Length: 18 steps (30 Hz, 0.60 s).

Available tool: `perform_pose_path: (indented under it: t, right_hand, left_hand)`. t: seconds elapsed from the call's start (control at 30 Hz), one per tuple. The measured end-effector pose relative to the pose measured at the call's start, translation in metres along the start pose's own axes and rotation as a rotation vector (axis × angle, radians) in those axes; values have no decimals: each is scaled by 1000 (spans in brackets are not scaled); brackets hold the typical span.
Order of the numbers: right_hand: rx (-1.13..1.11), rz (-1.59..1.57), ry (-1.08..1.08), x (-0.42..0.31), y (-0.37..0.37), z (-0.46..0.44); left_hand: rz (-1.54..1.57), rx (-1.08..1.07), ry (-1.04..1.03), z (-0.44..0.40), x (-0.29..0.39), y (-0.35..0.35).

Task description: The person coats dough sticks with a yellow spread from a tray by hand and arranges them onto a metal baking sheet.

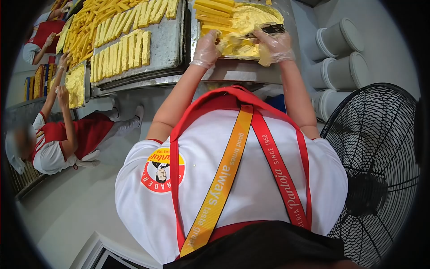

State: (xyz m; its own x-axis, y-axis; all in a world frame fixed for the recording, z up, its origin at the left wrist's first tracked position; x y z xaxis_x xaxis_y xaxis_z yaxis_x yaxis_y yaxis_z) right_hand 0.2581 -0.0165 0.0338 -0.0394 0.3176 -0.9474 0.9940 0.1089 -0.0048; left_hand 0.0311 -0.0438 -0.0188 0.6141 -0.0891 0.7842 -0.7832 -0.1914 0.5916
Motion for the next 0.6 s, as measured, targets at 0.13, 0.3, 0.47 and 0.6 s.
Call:
perform_pose_path:
  t: [0.13, 0.3, 0.47, 0.6]
  right_hand:
    - [20, 424, 6, 37, 13, -6]
    - [-71, 596, 280, 29, 11, -5]
    - [-269, 857, -13, 45, 23, -29]
    - [-157, 1067, -136, 18, 18, -43]
  left_hand:
    - [-47, -37, 226, -2, -9, 1]
    - [-49, -77, 195, 4, 13, 13]
    - [-135, -9, -366, 10, 14, 11]
    - [-203, -21, -463, 10, 7, 6]
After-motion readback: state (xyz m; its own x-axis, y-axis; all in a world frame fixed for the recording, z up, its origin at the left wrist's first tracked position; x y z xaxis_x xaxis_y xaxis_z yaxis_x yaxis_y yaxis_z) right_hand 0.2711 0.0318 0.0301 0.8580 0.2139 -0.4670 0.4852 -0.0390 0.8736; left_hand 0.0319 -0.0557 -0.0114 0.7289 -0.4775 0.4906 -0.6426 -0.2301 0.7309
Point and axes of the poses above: each hand's wrist, its own z-axis away from the middle knuckle, its own y-axis out of the back of the hand, x = y × z, the point moved 2 cm from there along -z, towards the middle knuckle, and after that the axes turned 14 degrees about y, right-handed, at the moved point
